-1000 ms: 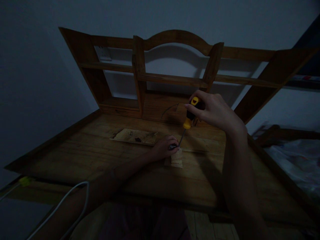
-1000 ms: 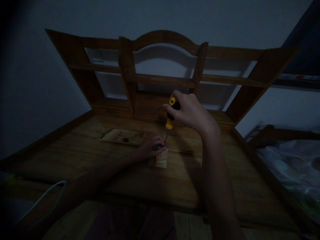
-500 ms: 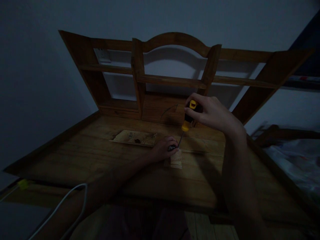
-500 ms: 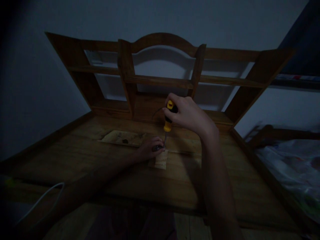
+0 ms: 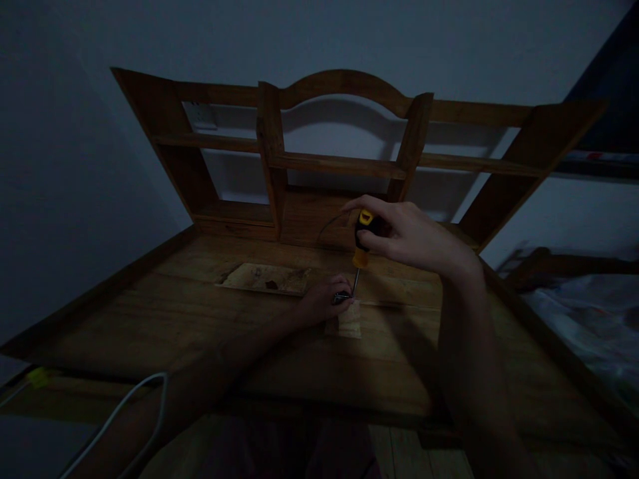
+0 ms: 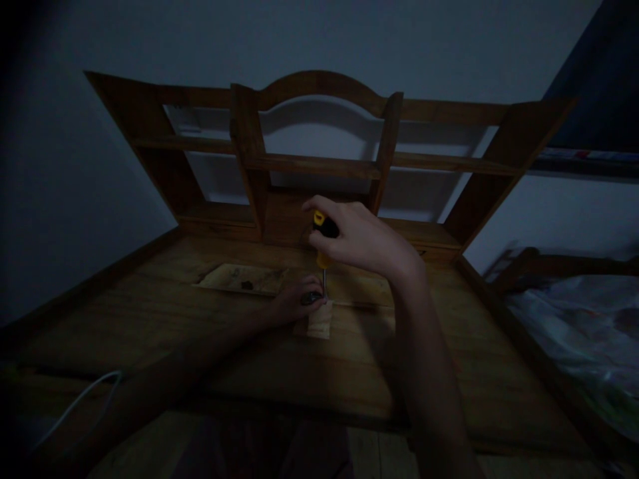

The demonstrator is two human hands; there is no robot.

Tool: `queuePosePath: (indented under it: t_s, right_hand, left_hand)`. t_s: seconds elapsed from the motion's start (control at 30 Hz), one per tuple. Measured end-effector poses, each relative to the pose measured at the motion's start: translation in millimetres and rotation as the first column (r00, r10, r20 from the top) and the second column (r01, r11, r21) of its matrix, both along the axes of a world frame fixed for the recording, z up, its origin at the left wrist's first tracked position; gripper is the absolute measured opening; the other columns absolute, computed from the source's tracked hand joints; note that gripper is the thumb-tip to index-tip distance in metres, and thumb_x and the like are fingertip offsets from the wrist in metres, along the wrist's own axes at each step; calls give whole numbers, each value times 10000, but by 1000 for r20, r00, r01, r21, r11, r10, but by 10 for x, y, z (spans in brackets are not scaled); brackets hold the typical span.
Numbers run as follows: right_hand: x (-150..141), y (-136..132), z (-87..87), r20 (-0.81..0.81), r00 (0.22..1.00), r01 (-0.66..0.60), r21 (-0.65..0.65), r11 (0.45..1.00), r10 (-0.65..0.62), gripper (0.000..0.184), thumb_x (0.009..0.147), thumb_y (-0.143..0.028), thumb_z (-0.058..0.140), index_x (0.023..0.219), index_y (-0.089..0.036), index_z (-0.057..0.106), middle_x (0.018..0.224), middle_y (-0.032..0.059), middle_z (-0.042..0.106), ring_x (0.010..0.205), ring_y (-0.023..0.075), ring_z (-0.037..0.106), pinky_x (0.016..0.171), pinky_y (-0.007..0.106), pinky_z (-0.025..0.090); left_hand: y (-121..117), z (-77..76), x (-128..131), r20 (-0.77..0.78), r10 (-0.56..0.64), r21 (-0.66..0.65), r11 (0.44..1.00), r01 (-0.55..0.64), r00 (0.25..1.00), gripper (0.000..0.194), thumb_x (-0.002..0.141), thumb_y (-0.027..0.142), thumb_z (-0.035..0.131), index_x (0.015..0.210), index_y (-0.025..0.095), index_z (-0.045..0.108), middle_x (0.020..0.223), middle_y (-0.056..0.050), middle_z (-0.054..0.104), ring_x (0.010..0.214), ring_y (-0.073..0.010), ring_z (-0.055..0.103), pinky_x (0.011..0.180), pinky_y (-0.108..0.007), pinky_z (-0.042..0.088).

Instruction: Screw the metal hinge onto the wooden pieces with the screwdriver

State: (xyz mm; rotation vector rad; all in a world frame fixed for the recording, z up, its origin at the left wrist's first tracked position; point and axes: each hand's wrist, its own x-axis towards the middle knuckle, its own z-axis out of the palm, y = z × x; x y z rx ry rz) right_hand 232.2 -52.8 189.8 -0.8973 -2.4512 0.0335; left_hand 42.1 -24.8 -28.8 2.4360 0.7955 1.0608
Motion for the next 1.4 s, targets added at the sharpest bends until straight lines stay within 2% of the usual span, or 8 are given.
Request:
queuePosePath:
  t_s: [0.3, 0.53, 0.77, 0.87, 1.0, 1.2, 1.3, 1.4]
  right_hand:
    - [-7, -14, 8, -27, 999, 31, 26, 999, -30, 275, 924, -376, 569, 1131, -211, 644, 928, 39, 696, 838, 206, 635, 740, 295, 414]
    - [-36, 6, -12, -16, 1000, 9, 53, 999, -8, 373, 875, -241, 553, 1241, -182, 598, 1162, 76, 665, 954, 226, 623, 823, 317, 420]
    - [-16, 15, -11, -46, 998, 55, 55, 997, -52, 273, 941, -387, 557, 1133, -213, 644, 917, 45, 694, 871, 232, 636, 733, 302, 408]
    - [-15, 32, -5, -31, 998, 55, 61, 997, -53, 285, 954, -401, 534, 1125, -205, 651, 953, 55, 695, 874, 233, 635, 747, 307, 411]
    - [-23, 32, 12, -39, 999, 35, 74, 997, -32, 256, 966, -288, 480, 1095, -166, 665, 1025, 72, 694, 898, 216, 632, 778, 298, 413]
    - [-43, 46, -7, -66, 994, 91, 123, 988, -83, 285, 993, -356, 469, 1024, -186, 695, 885, 50, 710, 819, 206, 646, 726, 293, 405]
    - [-53, 65, -30, -50, 993, 112, 151, 982, -105, 312, 993, -386, 466, 1026, -180, 698, 951, 72, 707, 872, 222, 646, 785, 312, 426]
    - [-57, 71, -43, -30, 992, 123, 168, 978, -119, 287, 967, -307, 478, 1125, -174, 678, 1089, 88, 689, 973, 240, 637, 871, 336, 434]
  left_hand:
    - [19, -28, -1, -6, 9, -4, 1000, -9, 1000, 60, 898, 246, 604, 901, 188, 621, 955, -48, 615, 902, -177, 603, 807, -307, 493]
    - [9, -26, -3, 14, 20, -24, 1000, -19, 1000, 67, 904, 253, 607, 879, 191, 611, 943, -42, 609, 897, -172, 601, 802, -299, 494]
    - [-7, 1, -17, 10, -8, -7, 1000, 9, 1000, 85, 919, 257, 598, 943, 184, 632, 971, -50, 607, 915, -173, 594, 817, -302, 493]
    - [-16, 8, -15, 19, -18, -9, 1000, 18, 1000, 91, 923, 260, 596, 948, 180, 632, 968, -56, 607, 913, -175, 593, 813, -302, 496]
    - [-14, 2, -12, 24, -23, -17, 1000, 24, 999, 89, 922, 255, 594, 939, 177, 632, 969, -60, 608, 899, -172, 592, 802, -299, 494]
    - [-17, 0, -10, 39, -18, -18, 1000, 19, 999, 80, 915, 244, 601, 943, 174, 629, 971, -56, 603, 899, -170, 591, 798, -293, 488]
    - [-10, -1, -7, 26, -16, -14, 1000, 17, 1000, 68, 911, 235, 602, 937, 177, 627, 976, -53, 603, 910, -171, 591, 811, -295, 486]
    - [3, -11, -10, 7, -8, -6, 1000, 8, 1000, 56, 903, 229, 608, 924, 179, 622, 967, -50, 604, 909, -173, 591, 808, -295, 483]
